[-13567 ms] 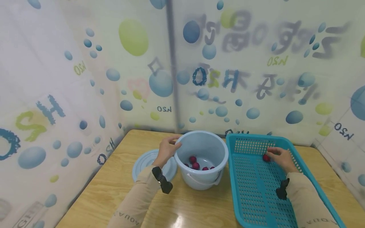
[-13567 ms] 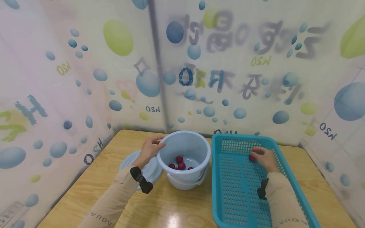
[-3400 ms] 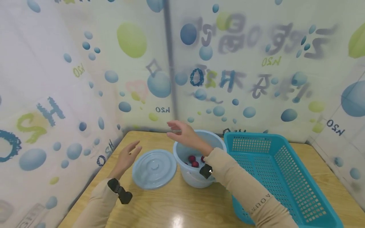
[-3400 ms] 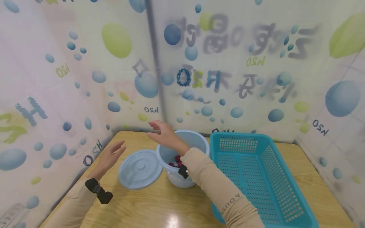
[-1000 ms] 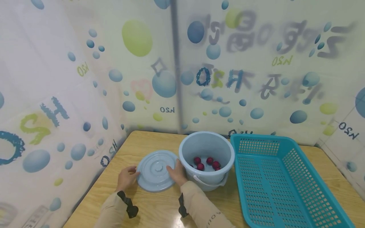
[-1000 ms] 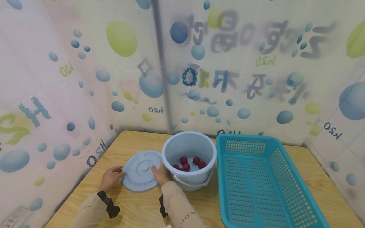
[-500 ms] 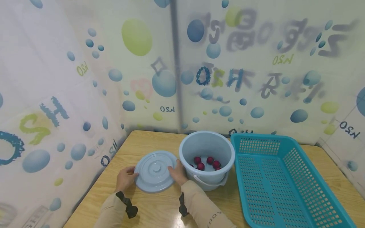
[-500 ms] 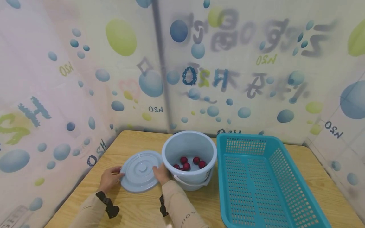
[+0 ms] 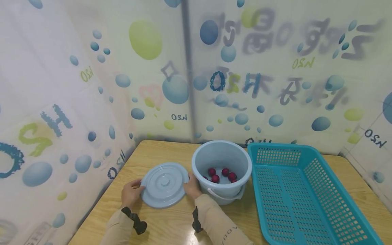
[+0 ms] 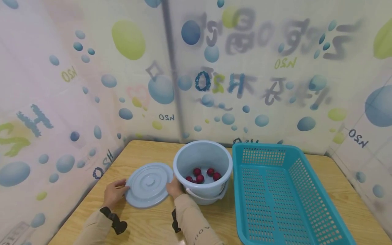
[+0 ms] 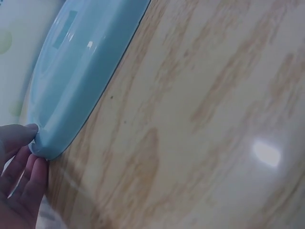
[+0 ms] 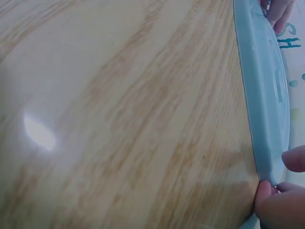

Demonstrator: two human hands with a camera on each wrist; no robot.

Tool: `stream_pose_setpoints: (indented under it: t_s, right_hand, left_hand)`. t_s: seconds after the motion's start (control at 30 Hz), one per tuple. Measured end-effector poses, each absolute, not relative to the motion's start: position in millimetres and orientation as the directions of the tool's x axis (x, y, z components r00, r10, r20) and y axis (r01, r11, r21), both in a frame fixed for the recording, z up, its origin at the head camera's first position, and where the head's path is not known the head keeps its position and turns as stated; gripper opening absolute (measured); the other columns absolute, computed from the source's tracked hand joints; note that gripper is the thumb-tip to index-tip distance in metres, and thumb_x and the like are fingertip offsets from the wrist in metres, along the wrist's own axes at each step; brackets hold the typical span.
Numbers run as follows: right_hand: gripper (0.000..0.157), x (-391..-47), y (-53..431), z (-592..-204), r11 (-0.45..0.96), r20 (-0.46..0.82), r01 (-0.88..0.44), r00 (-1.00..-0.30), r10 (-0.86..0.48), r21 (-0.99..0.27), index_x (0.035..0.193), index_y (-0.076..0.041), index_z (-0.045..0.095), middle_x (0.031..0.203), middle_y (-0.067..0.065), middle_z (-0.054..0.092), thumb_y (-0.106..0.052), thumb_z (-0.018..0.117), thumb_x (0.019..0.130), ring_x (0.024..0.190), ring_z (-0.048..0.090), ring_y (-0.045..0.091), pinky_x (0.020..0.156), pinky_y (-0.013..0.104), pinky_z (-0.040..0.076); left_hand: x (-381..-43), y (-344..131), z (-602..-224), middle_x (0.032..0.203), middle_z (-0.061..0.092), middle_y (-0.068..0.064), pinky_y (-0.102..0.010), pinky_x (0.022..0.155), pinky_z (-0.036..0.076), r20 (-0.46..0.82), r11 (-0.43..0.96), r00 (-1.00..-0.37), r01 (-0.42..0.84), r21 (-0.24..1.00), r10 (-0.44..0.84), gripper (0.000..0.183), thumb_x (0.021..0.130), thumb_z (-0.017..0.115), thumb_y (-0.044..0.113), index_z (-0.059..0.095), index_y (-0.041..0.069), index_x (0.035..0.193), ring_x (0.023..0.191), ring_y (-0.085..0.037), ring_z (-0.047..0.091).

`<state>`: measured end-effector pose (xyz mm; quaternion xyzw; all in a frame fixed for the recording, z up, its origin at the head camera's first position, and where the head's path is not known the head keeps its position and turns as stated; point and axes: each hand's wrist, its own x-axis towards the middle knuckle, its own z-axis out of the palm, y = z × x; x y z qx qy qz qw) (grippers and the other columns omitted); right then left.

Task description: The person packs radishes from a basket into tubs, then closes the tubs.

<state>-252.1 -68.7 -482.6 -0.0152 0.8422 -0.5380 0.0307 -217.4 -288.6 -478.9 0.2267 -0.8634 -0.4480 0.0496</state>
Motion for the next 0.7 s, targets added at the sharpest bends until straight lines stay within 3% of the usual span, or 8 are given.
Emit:
stream_pose_setpoints:
  t_s: [0.3,0.7]
  right_hand:
    - [0.049,-255.0,-70.0,-482.9,0.424,-0.050,0.024,-0.998,-0.050,-0.905,0.116,0.008,0.049,0.115,0.019,0.053,0.015,0.045,0.068,0.110,0.046,0.031,0.094,0.040,0.035]
    - [0.046,-251.9,-71.0,-479.9,0.405,-0.075,0.049,-0.996,-0.049,-0.913,0.116,0.006,0.052,0.111,0.016,0.056,0.015,0.045,0.071,0.106,0.050,0.028,0.091,0.038,0.039]
  left_hand:
    - [-219.4,-287.9,-481.9,0.114,0.050,-0.027,-0.040,0.085,0.043,-0.071,0.474,-0.877,-0.323,0.819,-0.475,0.041,0.081,0.058,0.001,0.047,-0.007,0.120,0.103,-0.037,0.050]
    - [-223.9,-288.4,-485.5,0.112,0.050,-0.028,-0.041,0.085,0.043,-0.091,0.488,-0.866,-0.360,0.795,-0.491,0.039,0.082,0.058,0.000,0.047,-0.009,0.119,0.104,-0.037,0.048]
